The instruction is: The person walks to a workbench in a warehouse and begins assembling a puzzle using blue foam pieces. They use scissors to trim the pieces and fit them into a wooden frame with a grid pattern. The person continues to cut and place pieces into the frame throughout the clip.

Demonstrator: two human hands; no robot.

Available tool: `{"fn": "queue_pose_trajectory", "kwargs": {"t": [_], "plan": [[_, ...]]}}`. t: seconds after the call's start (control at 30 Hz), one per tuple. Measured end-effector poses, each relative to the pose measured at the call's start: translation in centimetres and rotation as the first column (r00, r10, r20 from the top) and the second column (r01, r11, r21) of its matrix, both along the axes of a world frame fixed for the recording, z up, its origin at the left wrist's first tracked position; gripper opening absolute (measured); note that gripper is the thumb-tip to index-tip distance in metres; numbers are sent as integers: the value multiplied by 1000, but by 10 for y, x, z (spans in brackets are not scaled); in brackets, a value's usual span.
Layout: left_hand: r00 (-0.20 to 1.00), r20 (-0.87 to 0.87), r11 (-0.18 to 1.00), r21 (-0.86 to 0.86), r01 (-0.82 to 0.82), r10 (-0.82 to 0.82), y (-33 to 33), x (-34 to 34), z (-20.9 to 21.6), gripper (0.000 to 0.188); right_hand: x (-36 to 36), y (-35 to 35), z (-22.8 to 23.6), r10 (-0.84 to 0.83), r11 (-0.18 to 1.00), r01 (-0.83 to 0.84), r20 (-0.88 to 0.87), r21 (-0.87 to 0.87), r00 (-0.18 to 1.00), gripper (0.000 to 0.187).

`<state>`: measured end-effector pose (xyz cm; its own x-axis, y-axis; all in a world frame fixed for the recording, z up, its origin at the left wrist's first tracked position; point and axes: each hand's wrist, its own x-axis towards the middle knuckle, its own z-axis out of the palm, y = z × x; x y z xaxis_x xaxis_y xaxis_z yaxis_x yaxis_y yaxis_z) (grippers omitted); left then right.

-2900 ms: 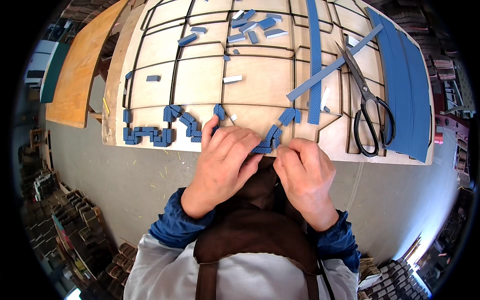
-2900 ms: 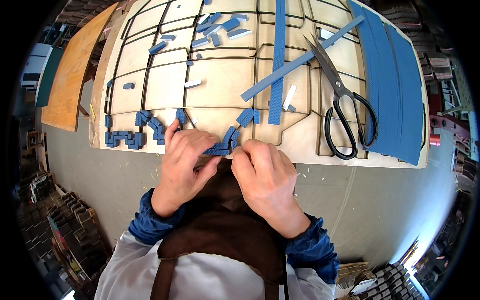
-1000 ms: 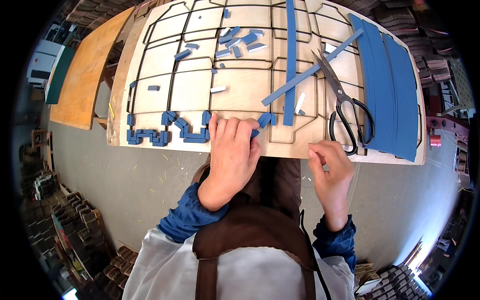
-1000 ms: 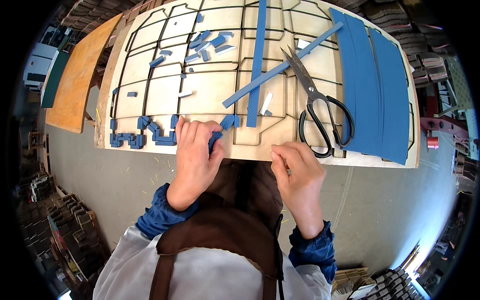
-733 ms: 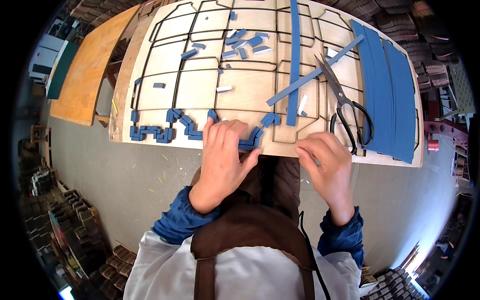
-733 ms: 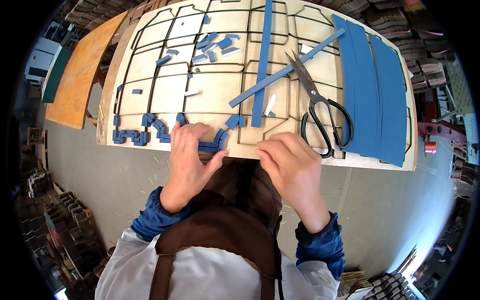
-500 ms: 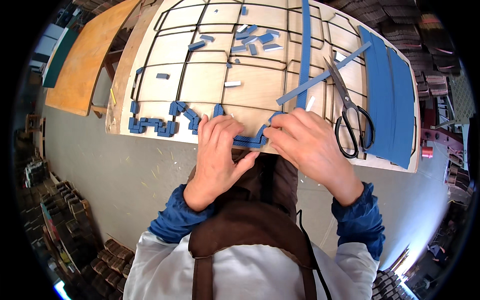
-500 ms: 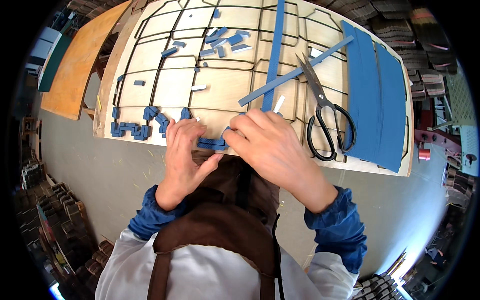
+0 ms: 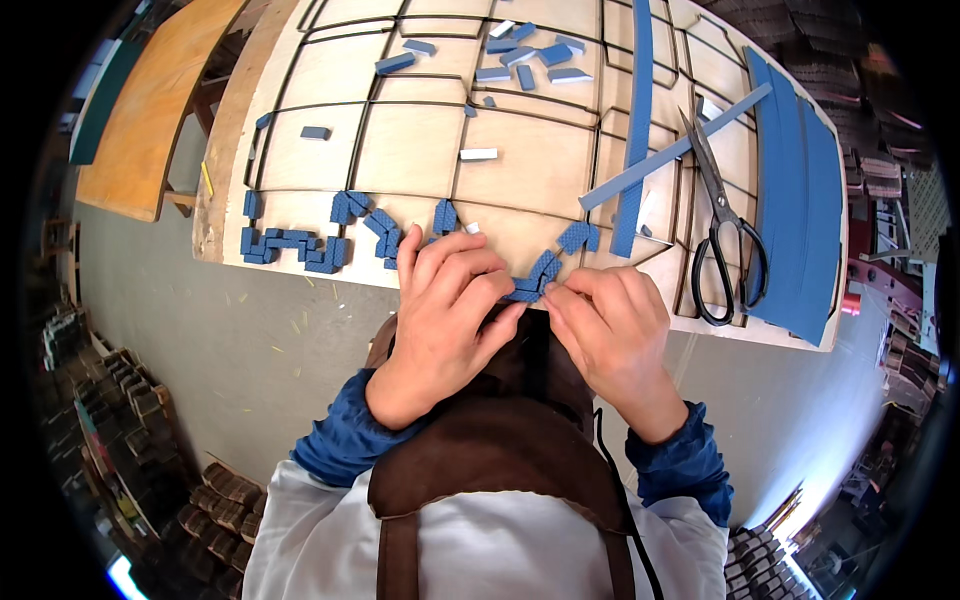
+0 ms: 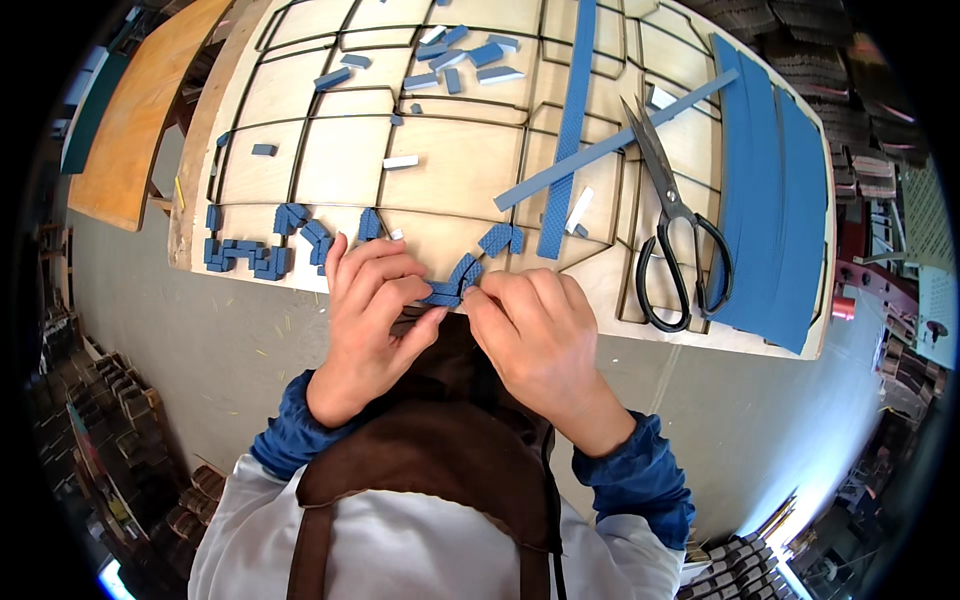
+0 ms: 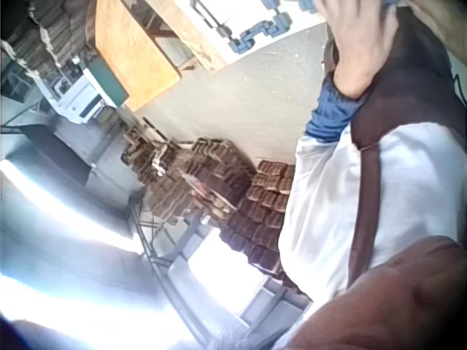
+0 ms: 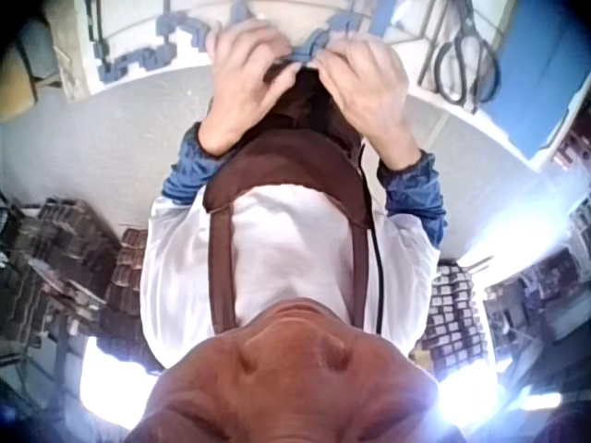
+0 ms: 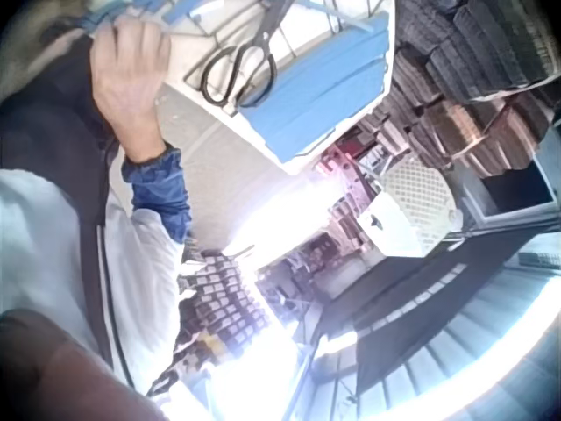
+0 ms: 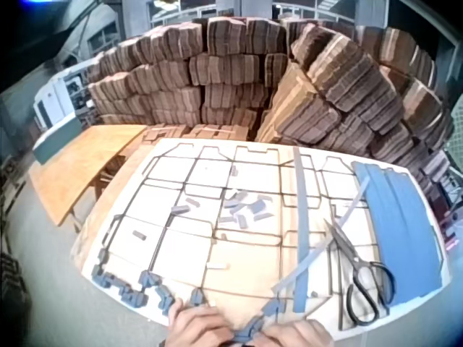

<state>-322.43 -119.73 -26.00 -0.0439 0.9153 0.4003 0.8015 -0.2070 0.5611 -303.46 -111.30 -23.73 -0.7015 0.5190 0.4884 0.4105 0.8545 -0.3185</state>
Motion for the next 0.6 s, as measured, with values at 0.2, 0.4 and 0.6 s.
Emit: {"fn": "queue_pose_trajectory", "kwargs": {"t": [0.2,0.4,0.6], "plan": [[1000,-22,1000,-14,10,-11,1,-1,3,32,3,-5,-15,-75,997,72,-109,-33,991,28],[997,-78,999,-28,25,-27,1,-3,4,35,2,-5,-25,-95,995,88,-184,-47,978,27],[995,-95,999,-35,15,-18,2,-2,7,35,3,-5,-32,-91,996,94,-219,0,971,25]]}}
